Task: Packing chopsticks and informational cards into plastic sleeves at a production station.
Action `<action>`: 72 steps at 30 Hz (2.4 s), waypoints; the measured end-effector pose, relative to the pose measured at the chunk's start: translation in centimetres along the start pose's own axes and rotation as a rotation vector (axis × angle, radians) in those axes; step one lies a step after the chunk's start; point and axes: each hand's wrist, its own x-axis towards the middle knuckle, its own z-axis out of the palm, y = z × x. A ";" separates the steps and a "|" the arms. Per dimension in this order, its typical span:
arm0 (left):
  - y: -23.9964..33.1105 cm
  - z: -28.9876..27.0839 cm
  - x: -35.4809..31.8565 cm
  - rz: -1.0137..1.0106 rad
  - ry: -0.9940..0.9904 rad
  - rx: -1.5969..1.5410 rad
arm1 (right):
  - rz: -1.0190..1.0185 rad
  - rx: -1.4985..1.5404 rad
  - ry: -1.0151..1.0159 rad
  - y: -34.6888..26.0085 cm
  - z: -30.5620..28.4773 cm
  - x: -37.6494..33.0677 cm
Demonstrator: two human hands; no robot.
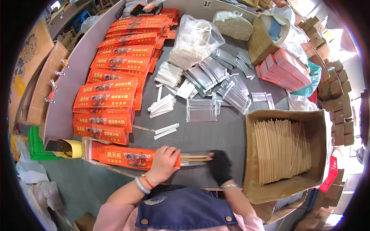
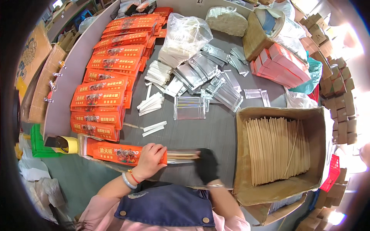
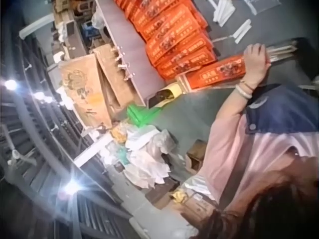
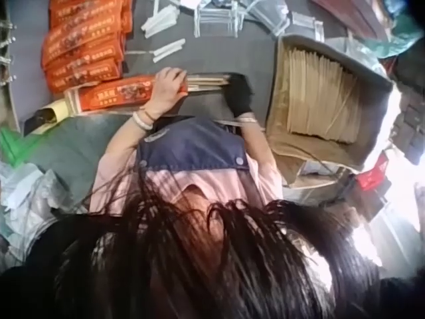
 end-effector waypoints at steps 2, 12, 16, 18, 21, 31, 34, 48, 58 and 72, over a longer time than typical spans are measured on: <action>0.1 0.4 1.1 0.041 0.002 -0.016 | -0.019 0.427 -0.153 -1.5 5.4 -0.6; -1.5 -8.0 4.4 0.315 -0.309 0.198 | -0.370 -0.265 -0.149 -3.4 -2.4 1.0; -6.7 -13.0 6.3 0.170 0.285 0.471 | -0.173 -0.184 0.086 -2.6 -4.5 1.1; -6.2 -10.2 3.8 -0.091 0.339 0.335 | -0.188 -0.276 0.009 -3.1 -5.0 1.2; -2.9 -3.0 -1.3 -0.305 0.135 0.146 | -0.258 -0.324 0.018 -3.7 -5.0 0.6; -3.4 0.2 -2.7 -0.469 0.159 -0.139 | -0.294 -0.294 -0.322 -3.6 -3.3 0.4; -3.1 -0.2 -2.9 -0.437 0.149 -0.117 | -0.456 -0.217 -0.233 -5.9 2.7 0.7; -6.5 0.4 6.9 -0.032 0.171 0.105 | 0.403 -0.780 0.422 10.7 -11.9 -6.0; -3.0 3.6 14.7 0.049 0.211 0.076 | 0.491 -0.776 0.325 10.7 -10.4 -5.9; -0.2 -1.3 2.7 -0.084 -0.253 -0.107 | -0.171 -0.216 0.248 4.5 -8.8 -2.2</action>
